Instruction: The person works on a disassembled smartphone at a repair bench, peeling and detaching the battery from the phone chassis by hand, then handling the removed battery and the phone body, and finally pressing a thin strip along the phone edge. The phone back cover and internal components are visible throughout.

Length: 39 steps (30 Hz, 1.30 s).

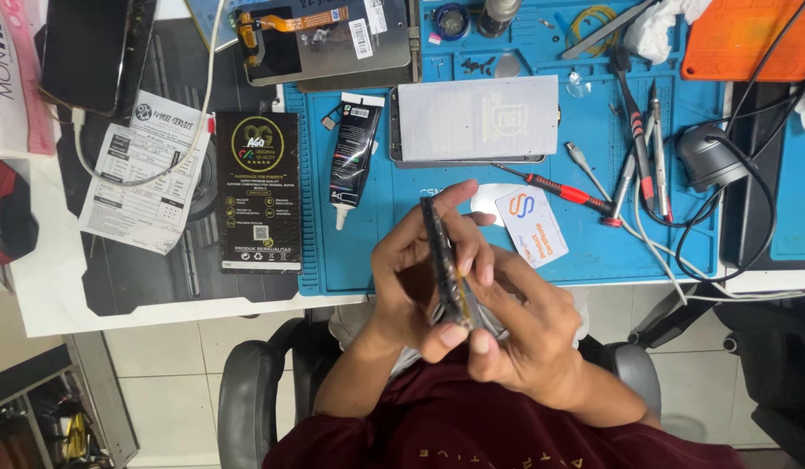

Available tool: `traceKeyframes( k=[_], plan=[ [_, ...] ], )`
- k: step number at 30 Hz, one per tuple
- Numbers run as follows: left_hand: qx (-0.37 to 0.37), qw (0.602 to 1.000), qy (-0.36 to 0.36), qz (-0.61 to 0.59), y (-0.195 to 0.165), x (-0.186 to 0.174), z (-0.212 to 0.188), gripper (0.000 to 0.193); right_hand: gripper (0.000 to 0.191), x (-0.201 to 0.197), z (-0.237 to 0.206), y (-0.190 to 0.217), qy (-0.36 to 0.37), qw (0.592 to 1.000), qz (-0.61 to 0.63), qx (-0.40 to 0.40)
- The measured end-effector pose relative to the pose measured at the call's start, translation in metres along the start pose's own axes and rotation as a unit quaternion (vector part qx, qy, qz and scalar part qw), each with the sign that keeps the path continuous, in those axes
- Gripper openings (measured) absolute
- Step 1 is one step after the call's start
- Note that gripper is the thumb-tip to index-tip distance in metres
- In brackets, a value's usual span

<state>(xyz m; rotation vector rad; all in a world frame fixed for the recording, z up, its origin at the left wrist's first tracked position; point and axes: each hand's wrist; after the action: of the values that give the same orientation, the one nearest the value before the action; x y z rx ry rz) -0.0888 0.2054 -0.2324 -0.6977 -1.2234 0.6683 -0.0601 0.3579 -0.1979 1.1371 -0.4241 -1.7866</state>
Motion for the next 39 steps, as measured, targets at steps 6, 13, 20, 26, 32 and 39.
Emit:
traceKeyframes(
  k=[6, 13, 20, 26, 32, 39],
  plan=[
    [-0.006, 0.997, 0.028, -0.074, 0.0, -0.004, -0.004, 0.099, 0.046, -0.002, -0.001, 0.021, 0.005, 0.995, -0.09, -0.03],
    [-0.036, 0.98, 0.071, -0.184, 0.011, -0.016, 0.001, 0.077, 0.048, 0.001, -0.003, 0.02, 0.016, 0.993, -0.114, -0.027],
    [-0.1, 0.951, 0.082, -0.281, 0.013, -0.012, 0.003, 0.069, 0.047, -0.008, -0.004, 0.02, 0.01, 0.995, -0.093, -0.021],
    [-0.111, 0.948, 0.098, -0.281, 0.011, -0.007, 0.004, 0.066, 0.048, -0.014, -0.008, 0.021, 0.012, 0.995, -0.097, -0.006],
    [-0.112, 0.95, 0.105, -0.273, 0.009, -0.004, 0.004, 0.066, 0.047, -0.016, -0.014, 0.019, 0.021, 0.996, -0.089, 0.01],
    [-0.104, 0.957, 0.098, -0.254, 0.008, -0.003, 0.003, 0.069, 0.043, -0.016, -0.011, 0.018, 0.016, 0.997, -0.069, -0.016]
  ],
)
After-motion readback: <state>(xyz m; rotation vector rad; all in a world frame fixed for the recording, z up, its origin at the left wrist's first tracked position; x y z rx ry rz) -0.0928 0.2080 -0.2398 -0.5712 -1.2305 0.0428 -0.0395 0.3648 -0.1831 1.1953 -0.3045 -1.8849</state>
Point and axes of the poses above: each hand's wrist, its own z-axis towards the middle knuckle, its own x-axis out of the palm, y = z × x, and after that the axes turned 5 degrees about -y, right-handed
